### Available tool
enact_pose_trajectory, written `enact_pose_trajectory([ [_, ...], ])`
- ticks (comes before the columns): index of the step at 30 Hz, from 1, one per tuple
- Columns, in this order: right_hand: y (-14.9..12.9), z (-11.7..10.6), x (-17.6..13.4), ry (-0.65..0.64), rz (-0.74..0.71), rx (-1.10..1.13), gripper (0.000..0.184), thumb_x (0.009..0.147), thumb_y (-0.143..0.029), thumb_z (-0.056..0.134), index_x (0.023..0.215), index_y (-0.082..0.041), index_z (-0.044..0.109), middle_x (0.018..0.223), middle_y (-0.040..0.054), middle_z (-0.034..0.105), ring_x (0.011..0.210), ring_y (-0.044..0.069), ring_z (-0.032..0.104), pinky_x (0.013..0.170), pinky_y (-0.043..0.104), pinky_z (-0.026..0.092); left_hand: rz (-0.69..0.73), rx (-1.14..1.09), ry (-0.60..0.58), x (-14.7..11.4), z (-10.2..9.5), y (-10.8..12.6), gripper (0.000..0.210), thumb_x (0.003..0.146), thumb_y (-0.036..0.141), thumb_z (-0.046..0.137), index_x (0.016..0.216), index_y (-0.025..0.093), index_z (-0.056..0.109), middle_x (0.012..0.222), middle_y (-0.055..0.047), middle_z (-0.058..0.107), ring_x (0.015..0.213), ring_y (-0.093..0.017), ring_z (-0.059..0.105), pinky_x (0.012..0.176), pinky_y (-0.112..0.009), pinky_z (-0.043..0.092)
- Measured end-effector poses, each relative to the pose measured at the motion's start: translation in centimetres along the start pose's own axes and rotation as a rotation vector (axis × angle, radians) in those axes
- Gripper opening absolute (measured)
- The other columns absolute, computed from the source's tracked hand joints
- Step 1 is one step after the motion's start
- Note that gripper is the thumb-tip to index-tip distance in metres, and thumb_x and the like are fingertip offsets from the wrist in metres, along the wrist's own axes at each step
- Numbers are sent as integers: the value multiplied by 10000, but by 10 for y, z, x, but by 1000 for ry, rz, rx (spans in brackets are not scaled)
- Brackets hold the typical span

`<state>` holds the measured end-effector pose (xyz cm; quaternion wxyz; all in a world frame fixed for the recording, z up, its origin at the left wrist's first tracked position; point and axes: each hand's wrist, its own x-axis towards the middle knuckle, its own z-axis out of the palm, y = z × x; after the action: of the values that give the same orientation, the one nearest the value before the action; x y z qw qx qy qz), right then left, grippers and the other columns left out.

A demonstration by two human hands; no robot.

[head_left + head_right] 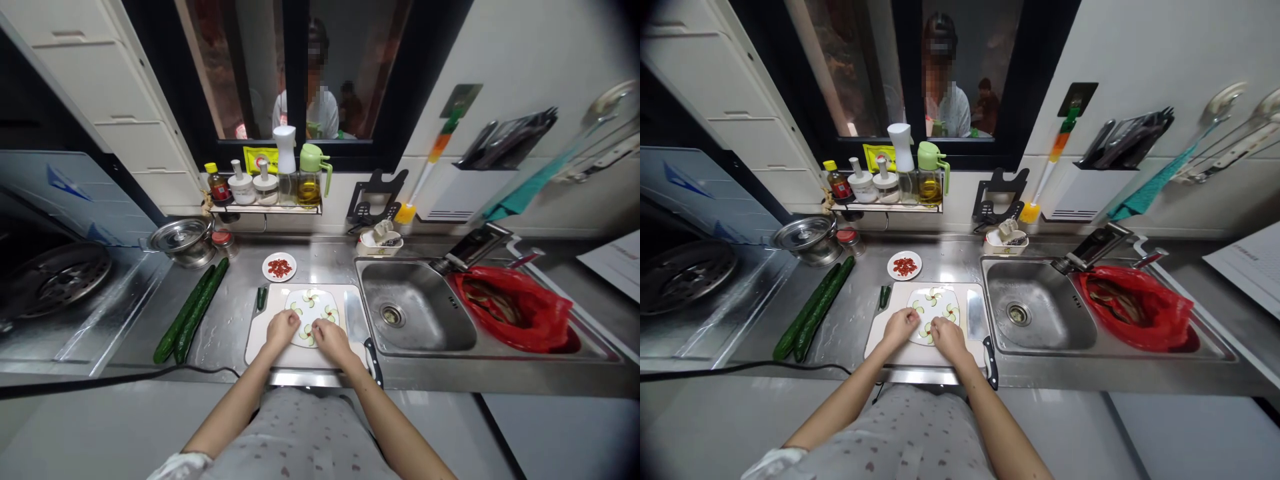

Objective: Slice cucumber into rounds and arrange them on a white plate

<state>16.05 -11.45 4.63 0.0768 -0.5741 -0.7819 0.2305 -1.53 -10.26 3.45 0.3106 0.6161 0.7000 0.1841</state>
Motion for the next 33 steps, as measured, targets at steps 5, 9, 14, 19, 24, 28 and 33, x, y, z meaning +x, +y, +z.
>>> enact_pose_trajectory([
  [5, 10, -2, -12, 112, 6, 122, 221, 885, -276, 403, 894, -212, 615, 883, 29, 661, 773, 146, 568, 643, 224, 326, -40, -10, 110, 27, -30, -18, 121, 768, 267, 570, 813, 223, 674, 776, -6, 673, 713, -134, 585, 625, -214, 359],
  [9, 21, -1, -25, 162, 23, 200, 263, 879, -321, 390, 875, -209, 627, 810, 31, 657, 720, 156, 573, 627, 229, 350, -118, 18, 181, 54, -52, -35, 141, 783, 287, 556, 850, 243, 672, 791, -1, 679, 730, -143, 588, 618, -217, 359],
  [14, 27, -4, -33, 211, 65, 245, 301, 865, -357, 385, 871, -200, 642, 753, 37, 658, 681, 168, 579, 613, 239, 371, -213, 59, 223, 86, -62, -43, 160, 796, 297, 541, 874, 251, 673, 832, -9, 691, 773, -153, 607, 657, -226, 388],
  [19, 27, -9, -38, 222, 107, 283, 329, 860, -397, 381, 876, -196, 641, 767, 51, 666, 682, 178, 586, 601, 244, 387, -280, 99, 201, 115, -60, -38, 186, 787, 319, 561, 926, 281, 678, 936, -30, 704, 891, -196, 628, 706, -249, 421],
  [24, 32, -11, -44, 236, 122, 297, 327, 864, -397, 371, 849, -192, 625, 750, 61, 665, 693, 189, 596, 624, 259, 399, -298, 185, 191, 141, -59, -36, 231, 778, 294, 560, 973, 280, 683, 1031, -80, 691, 970, -242, 623, 744, -289, 445],
  [28, 37, -11, -49, 242, 153, 304, 307, 859, -395, 387, 853, -203, 627, 770, 61, 674, 719, 198, 605, 633, 267, 408, -281, 273, 141, 157, -60, -37, 218, 757, 275, 579, 945, 252, 685, 1036, -115, 683, 980, -269, 622, 771, -322, 452],
  [33, 42, -10, -53, 251, 167, 326, 305, 862, -394, 392, 856, -206, 632, 785, 57, 674, 726, 194, 605, 648, 265, 416, -284, 311, 102, 168, -56, -40, 230, 717, 266, 623, 935, 218, 679, 1029, -146, 677, 988, -284, 621, 790, -335, 456],
])
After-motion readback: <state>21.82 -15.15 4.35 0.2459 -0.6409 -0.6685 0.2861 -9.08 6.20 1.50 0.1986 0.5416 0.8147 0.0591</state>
